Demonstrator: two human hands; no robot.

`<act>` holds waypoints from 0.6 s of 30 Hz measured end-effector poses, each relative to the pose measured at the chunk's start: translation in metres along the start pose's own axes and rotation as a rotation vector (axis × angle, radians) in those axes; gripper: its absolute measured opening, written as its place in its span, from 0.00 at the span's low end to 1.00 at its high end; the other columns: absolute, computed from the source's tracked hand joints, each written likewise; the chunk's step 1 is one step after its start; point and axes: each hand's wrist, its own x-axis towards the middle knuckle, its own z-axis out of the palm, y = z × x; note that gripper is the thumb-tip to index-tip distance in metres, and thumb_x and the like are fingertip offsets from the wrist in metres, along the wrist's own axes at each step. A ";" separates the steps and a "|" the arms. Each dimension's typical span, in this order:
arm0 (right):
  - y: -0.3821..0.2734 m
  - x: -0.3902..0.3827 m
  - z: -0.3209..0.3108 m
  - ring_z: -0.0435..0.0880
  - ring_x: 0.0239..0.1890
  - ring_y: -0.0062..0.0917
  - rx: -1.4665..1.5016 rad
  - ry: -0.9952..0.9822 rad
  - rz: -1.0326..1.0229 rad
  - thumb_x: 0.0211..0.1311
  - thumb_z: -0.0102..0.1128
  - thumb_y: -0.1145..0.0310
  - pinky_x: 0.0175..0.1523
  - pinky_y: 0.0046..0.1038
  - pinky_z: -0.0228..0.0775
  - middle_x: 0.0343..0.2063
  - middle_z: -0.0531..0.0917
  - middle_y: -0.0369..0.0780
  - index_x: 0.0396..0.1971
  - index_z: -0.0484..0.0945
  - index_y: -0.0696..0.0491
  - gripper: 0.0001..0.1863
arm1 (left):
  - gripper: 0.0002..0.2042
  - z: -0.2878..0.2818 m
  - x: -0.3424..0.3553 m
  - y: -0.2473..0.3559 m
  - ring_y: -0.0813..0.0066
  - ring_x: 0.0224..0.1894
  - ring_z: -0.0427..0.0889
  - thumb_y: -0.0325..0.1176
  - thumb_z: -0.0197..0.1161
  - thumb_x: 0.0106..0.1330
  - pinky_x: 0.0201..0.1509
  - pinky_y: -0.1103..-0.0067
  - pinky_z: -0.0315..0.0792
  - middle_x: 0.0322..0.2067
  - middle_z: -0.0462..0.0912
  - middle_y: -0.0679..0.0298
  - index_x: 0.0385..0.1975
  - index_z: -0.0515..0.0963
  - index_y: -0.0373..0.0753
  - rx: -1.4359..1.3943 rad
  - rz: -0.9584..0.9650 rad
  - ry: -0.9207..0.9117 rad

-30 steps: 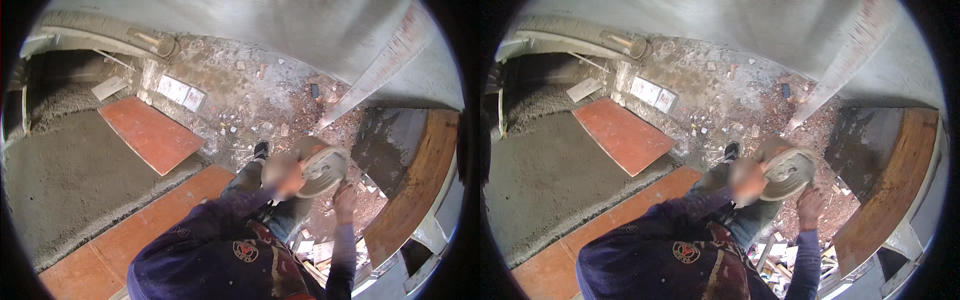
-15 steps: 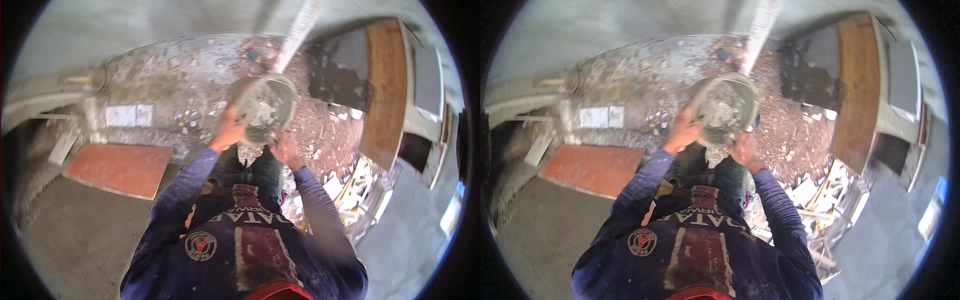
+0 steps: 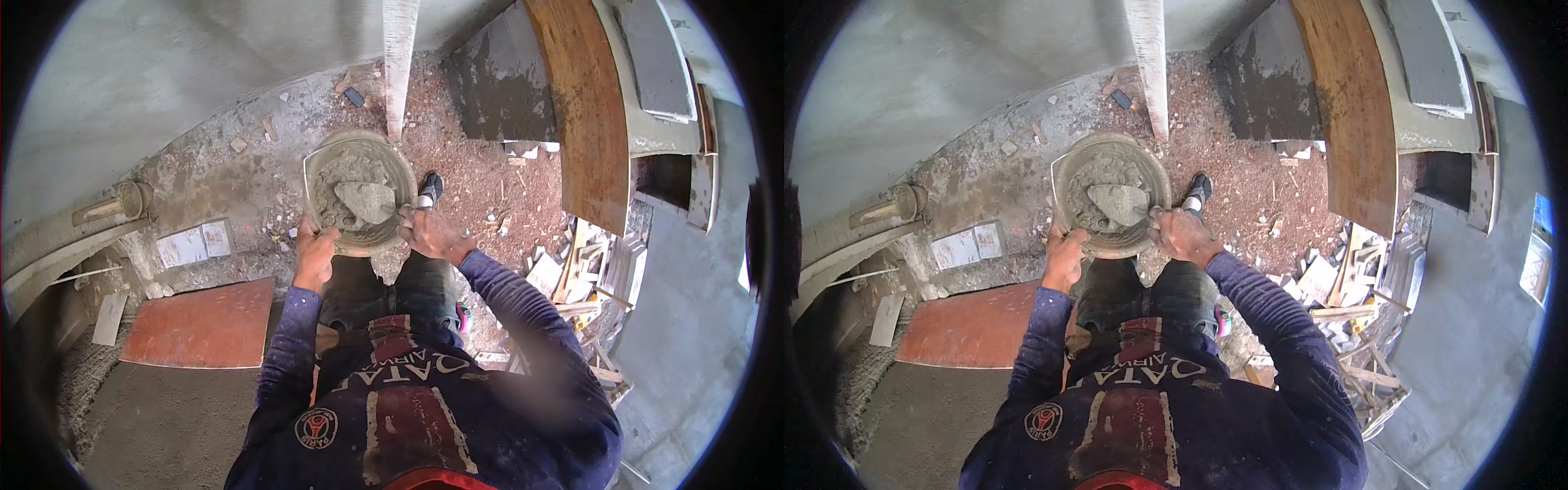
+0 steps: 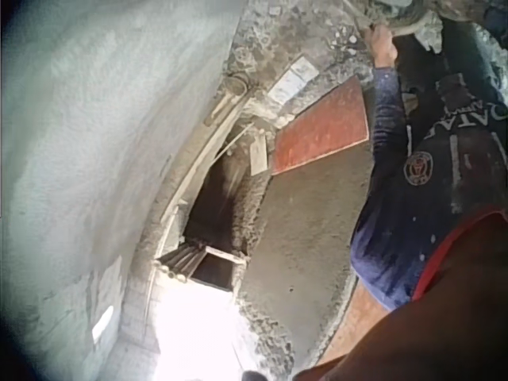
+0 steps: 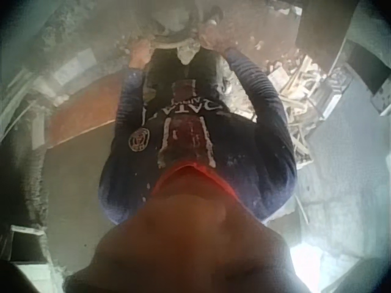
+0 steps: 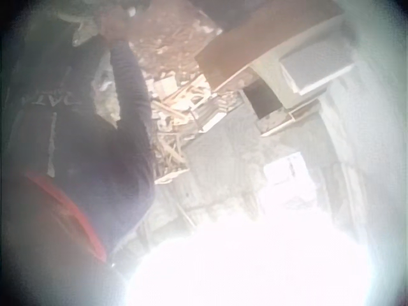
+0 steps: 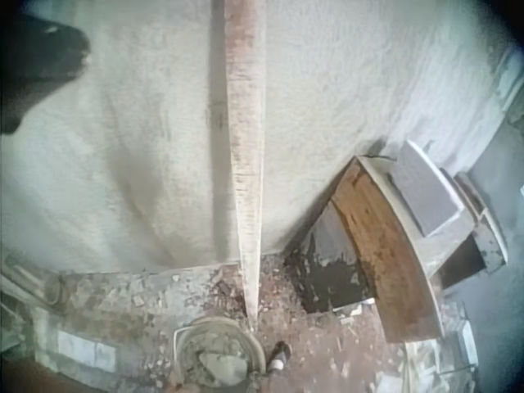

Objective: The person scoops mortar from a bowl with a trowel and applies it onto the wall surface.

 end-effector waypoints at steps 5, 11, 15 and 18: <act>0.016 0.010 -0.030 0.83 0.34 0.48 0.120 -0.209 -0.123 0.63 0.51 0.54 0.43 0.46 0.75 0.29 0.82 0.53 0.48 0.75 0.53 0.21 | 0.11 -0.043 0.020 -0.075 0.67 0.46 0.80 0.21 0.53 0.61 0.52 0.71 0.74 0.44 0.79 0.58 0.43 0.76 0.35 0.611 0.362 -0.065; 0.093 0.052 -0.063 0.83 0.31 0.35 0.893 -0.242 -0.072 0.60 0.61 0.60 0.35 0.34 0.76 0.32 0.82 0.44 0.46 0.77 0.56 0.19 | 0.20 -0.022 -0.002 -0.075 0.68 0.47 0.78 0.25 0.63 0.56 0.47 0.73 0.75 0.46 0.78 0.61 0.51 0.74 0.39 0.016 -0.052 0.205; 0.241 0.133 -0.096 0.78 0.27 0.17 1.276 -0.357 0.117 0.59 0.61 0.65 0.30 0.21 0.72 0.29 0.81 0.34 0.47 0.78 0.55 0.17 | 0.28 -0.004 -0.016 -0.101 0.68 0.47 0.78 0.24 0.64 0.51 0.48 0.74 0.74 0.48 0.77 0.63 0.56 0.69 0.38 0.037 -0.076 0.365; 0.360 0.227 -0.101 0.75 0.22 0.19 1.540 0.260 0.097 0.57 0.58 0.70 0.27 0.20 0.69 0.22 0.78 0.34 0.36 0.79 0.55 0.08 | 0.24 0.061 -0.011 -0.082 0.66 0.49 0.77 0.26 0.63 0.52 0.50 0.72 0.74 0.48 0.76 0.61 0.53 0.72 0.38 0.018 -0.166 0.412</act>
